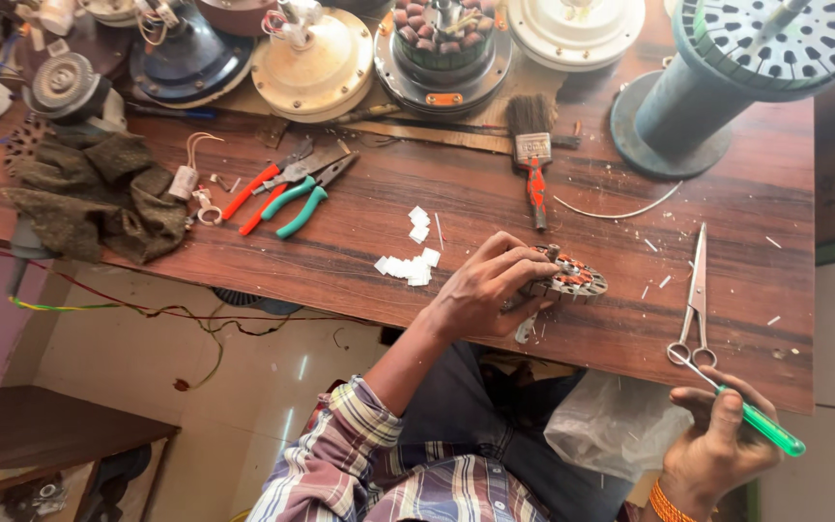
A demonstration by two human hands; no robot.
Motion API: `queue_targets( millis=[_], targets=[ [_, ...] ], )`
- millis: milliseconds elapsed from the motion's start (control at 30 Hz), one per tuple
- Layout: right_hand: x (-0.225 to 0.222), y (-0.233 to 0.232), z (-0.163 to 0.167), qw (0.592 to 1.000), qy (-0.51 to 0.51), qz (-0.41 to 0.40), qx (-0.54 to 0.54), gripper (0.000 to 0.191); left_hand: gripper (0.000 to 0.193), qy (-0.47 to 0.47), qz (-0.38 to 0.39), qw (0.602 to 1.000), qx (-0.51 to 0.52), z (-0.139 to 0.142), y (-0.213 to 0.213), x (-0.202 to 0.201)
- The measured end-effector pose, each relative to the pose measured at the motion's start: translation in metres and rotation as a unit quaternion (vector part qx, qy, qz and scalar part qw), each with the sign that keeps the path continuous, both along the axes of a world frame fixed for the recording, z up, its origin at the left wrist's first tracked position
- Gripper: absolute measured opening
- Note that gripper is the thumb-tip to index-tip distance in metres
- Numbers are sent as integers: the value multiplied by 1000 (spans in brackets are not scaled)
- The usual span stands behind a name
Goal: The person sits at a workbench fitting copper segments into a circular motor armature component, pressing them into place by hand and tightening or adjusting them with a green-handled screwdriver. They also cut and fold small white insulating pieces with scissors and handle small parts one at a time.
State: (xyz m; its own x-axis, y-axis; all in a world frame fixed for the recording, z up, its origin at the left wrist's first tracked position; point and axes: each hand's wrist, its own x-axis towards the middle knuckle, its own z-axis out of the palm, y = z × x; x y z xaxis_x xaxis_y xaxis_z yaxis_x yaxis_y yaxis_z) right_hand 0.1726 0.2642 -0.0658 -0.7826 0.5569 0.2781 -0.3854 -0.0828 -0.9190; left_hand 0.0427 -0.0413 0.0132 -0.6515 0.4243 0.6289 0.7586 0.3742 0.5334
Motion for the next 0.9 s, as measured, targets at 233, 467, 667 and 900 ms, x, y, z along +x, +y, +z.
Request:
queue_targets(
  millis=[233, 467, 667, 900],
  targets=[
    [7, 5, 1, 1000, -3, -3, -2, 30, 44, 34, 59, 997, 22, -15, 13, 6],
    [10, 1, 15, 997, -26, 18, 69, 33, 40, 53, 87, 995, 15, -17, 22, 7],
    [22, 1, 19, 998, -55, 4, -29, 36, 46, 31, 58, 998, 6, -12, 21, 4],
    [35, -5, 48, 955, -152, 239, -91, 83, 52, -86, -42, 995, -24, -8, -4, -3]
  ],
)
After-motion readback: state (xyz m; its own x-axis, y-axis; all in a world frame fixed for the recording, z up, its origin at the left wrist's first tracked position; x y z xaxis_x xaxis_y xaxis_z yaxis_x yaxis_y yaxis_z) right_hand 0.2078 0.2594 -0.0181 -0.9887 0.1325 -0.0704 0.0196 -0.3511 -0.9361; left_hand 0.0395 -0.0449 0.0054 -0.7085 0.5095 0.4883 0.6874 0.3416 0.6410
